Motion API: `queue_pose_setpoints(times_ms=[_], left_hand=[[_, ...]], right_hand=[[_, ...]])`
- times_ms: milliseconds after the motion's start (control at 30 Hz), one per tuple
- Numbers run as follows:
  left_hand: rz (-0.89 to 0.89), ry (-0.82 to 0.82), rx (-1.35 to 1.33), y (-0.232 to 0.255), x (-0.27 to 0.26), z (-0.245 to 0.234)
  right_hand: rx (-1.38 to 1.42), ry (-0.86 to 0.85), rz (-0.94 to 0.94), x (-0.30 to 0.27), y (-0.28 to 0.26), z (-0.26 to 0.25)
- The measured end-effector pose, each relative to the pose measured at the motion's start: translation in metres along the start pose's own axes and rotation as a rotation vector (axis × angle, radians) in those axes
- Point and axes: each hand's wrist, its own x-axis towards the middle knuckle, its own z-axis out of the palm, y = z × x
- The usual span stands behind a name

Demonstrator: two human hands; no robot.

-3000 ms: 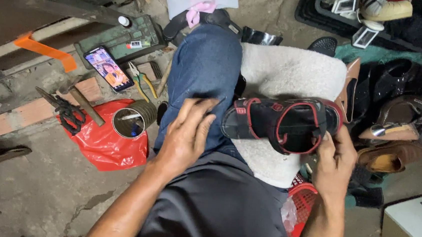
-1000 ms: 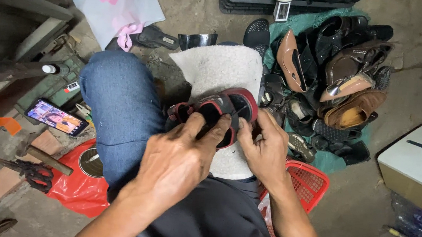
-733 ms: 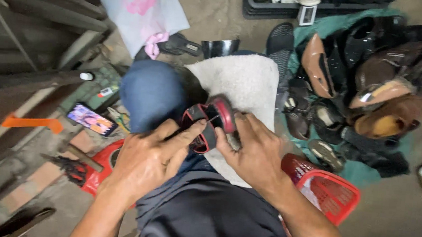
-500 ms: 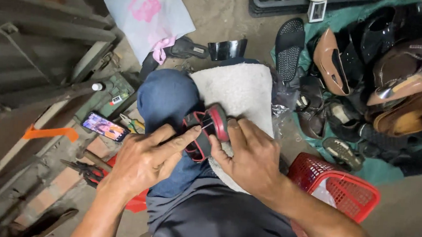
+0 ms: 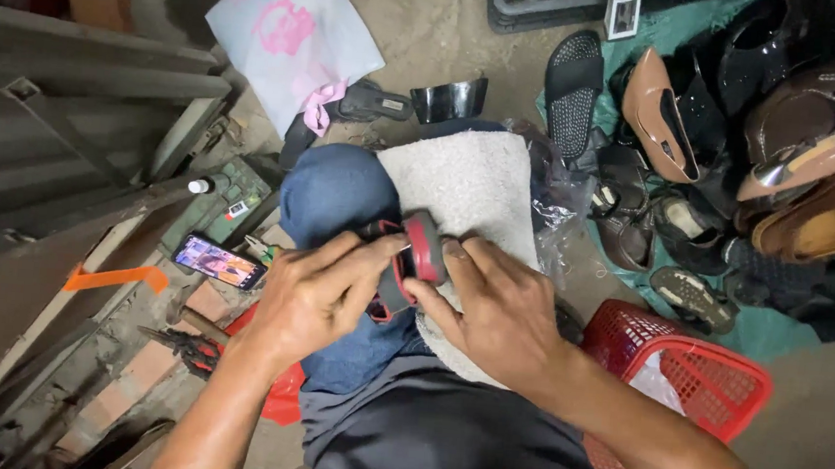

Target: The person sits on the floor and sews a red and black shoe using a needle and thread. They manipulate the shoe on their lap, pulling the thread through the material and adjusting the shoe's position throughout the process.

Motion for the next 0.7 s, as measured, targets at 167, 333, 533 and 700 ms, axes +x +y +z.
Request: queue_pose_setpoints(times_ms=[167,333,533,700], left_hand=[[-0.077,0.004,0.026,-0.008,-0.028,-0.003],[-0.079,0.015,0.068,0.007,-0.023,-0.018],[-0.337,-0.15,-0.615,-0.012,-0.039,-0.01],[-0.183,0.046,-0.243,0.011,-0.03,0.004]], right_hand=[[0.536,-0.069,0.319,-0.016,0.029,-0.02],[0.034,0.096,0.348,-0.026,0.064,-0.04],[0.248,-0.018,0.27,-0.028,0.002,-0.025],[-0.044,-0.165,0.184,-0.015,-0.028,-0.009]])
